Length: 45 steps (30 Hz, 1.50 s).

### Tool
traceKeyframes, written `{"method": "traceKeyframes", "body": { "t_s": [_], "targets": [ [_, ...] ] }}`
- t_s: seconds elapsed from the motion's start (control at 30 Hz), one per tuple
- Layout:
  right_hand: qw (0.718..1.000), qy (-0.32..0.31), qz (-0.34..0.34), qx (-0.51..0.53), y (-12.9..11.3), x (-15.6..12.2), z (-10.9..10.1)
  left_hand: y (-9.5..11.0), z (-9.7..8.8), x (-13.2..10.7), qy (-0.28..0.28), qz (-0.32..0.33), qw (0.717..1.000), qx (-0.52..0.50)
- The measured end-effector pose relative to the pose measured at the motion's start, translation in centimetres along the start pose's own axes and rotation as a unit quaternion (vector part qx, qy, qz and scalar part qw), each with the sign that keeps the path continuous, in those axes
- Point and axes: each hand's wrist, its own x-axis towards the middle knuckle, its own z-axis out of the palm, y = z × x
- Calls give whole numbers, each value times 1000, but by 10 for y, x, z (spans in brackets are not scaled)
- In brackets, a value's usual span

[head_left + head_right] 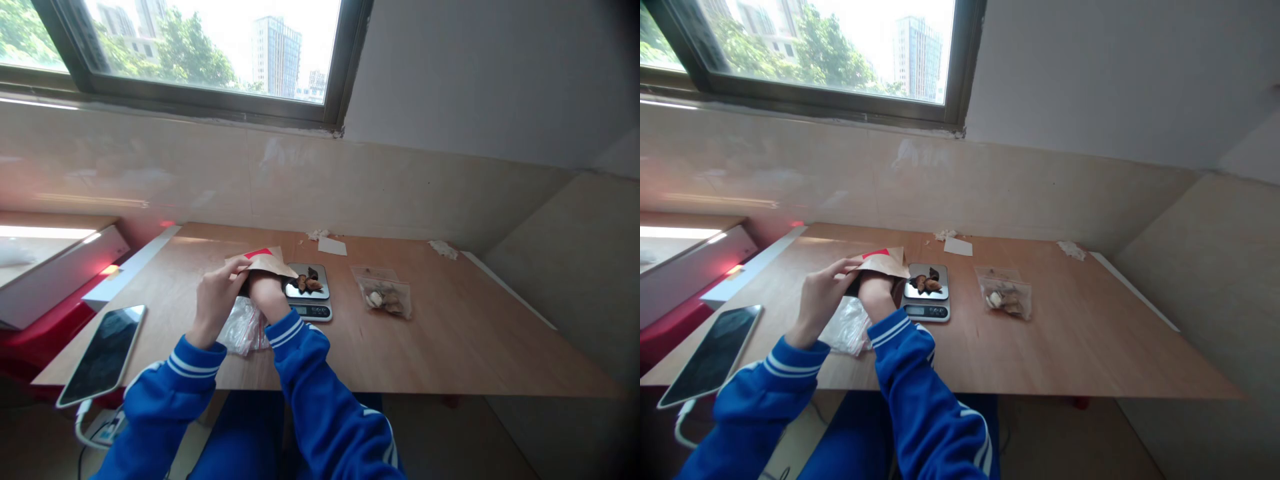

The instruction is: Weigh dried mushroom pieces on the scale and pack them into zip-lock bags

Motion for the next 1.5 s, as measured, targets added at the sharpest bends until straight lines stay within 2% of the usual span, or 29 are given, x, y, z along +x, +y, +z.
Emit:
{"method": "traceKeyframes", "body": {
  "t_s": [0.07, 0.13, 0.23, 0.33, 0.4, 0.6, 0.7, 0.77, 0.87, 0.93, 1.0, 1.03, 1.1, 1.2, 1.33, 1.5],
  "targets": [
    [997, 3, 44, -68, 0, -1, 6, 0, 2, -1, 0, -6, 1000, 8],
    [993, 22, 43, -105, -1, -9, 5, 0, 3, -2, 5, -14, 1000, 19],
    [994, 23, 25, -102, -6, -26, -2, 1, 4, -2, 11, -29, 999, 32],
    [996, -10, 46, -73, -13, -41, -10, 2, 3, 0, 15, -34, 999, 38],
    [998, -4, 44, -52, -16, -50, -15, 0, 3, 1, 20, -31, 999, 38],
    [996, 46, -79, 9, -10, -70, -31, -4, 3, 4, 26, -25, 998, 48],
    [978, 69, -187, 58, -4, -80, -37, -3, 4, 6, 18, -29, 998, 59],
    [963, 120, -224, 89, 0, -89, -40, -2, 6, 8, 11, -31, 997, 65],
    [940, 268, -160, 136, 16, -102, -44, -3, 6, 14, 20, -35, 996, 75],
    [909, 370, -67, 181, 39, -103, -47, -6, 6, 19, 36, -42, 995, 86],
    [876, 409, 44, 250, 71, -93, -47, -8, 6, 22, 46, -46, 994, 91],
    [870, 391, 87, 288, 88, -83, -46, -9, 6, 22, 46, -45, 994, 91],
    [875, 327, 149, 324, 120, -59, -43, -12, 7, 22, 39, -39, 995, 83],
    [906, 244, 159, 308, 148, -20, -35, -14, 8, 18, 24, -25, 997, 69],
    [948, 179, 120, 234, 151, 8, -22, -12, 10, 13, 12, -19, 997, 76],
    [971, 132, 108, 170, 147, 4, -21, -7, 11, 10, -1, -6, 996, 91]
  ]
}}
